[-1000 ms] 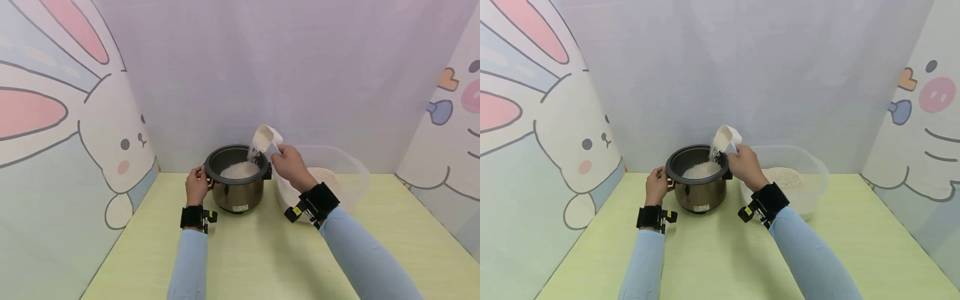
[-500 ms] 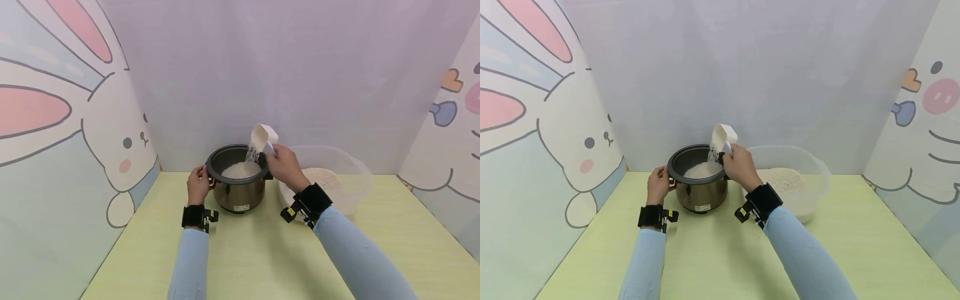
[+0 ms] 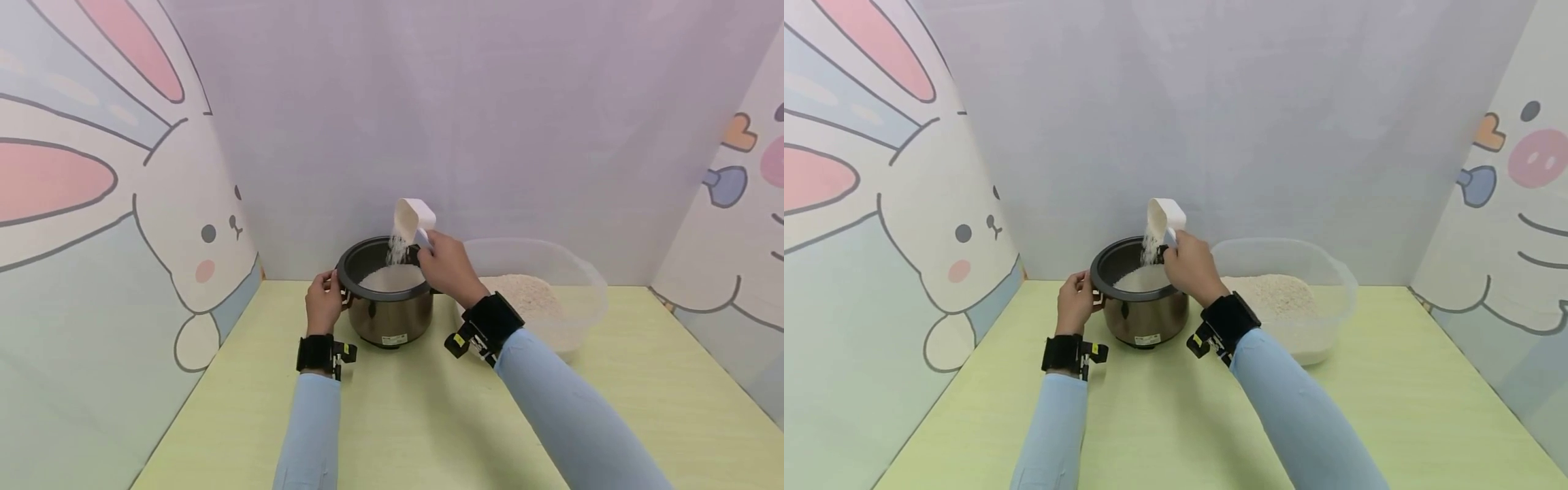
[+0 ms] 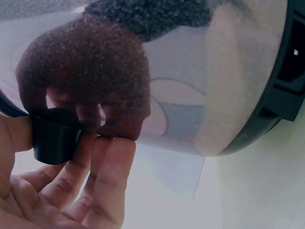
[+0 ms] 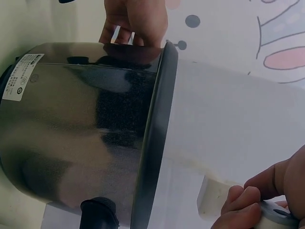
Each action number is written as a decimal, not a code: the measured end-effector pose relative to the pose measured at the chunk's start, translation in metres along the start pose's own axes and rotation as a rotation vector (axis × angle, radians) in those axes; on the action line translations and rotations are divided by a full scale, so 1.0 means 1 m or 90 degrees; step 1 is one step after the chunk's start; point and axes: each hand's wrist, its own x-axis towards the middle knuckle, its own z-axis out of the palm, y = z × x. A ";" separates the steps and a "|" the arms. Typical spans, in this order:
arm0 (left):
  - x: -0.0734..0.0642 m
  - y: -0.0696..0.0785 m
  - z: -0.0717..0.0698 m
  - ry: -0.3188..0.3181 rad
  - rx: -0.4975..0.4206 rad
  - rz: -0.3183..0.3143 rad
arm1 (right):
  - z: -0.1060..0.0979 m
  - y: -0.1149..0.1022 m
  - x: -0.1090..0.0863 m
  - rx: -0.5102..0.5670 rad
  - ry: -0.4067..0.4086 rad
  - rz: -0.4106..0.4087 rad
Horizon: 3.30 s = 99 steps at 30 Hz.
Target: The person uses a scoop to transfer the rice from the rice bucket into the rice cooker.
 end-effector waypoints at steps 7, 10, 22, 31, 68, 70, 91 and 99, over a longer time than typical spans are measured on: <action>0.000 0.000 0.001 -0.005 -0.005 -0.004 | 0.006 0.000 0.008 -0.066 0.018 -0.025; 0.000 0.000 0.000 -0.005 -0.008 -0.005 | 0.009 0.000 0.010 -0.083 0.012 -0.030; -0.001 0.002 -0.001 -0.006 -0.005 -0.006 | 0.013 0.005 0.021 -0.130 -0.012 -0.017; -0.001 0.002 -0.001 -0.005 0.006 0.002 | 0.015 0.003 0.022 -0.152 -0.028 -0.024; -0.001 0.000 0.000 0.000 0.004 0.008 | 0.015 0.009 -0.003 -0.351 -0.124 -0.199; -0.001 -0.002 0.000 0.003 0.003 0.009 | 0.015 0.011 -0.004 -0.354 -0.130 -0.201; 0.001 -0.001 -0.001 -0.014 0.024 0.017 | -0.075 0.090 -0.032 -0.107 -0.015 0.001; 0.000 0.001 -0.004 -0.014 0.019 0.013 | -0.102 0.121 -0.051 -0.159 -0.001 0.060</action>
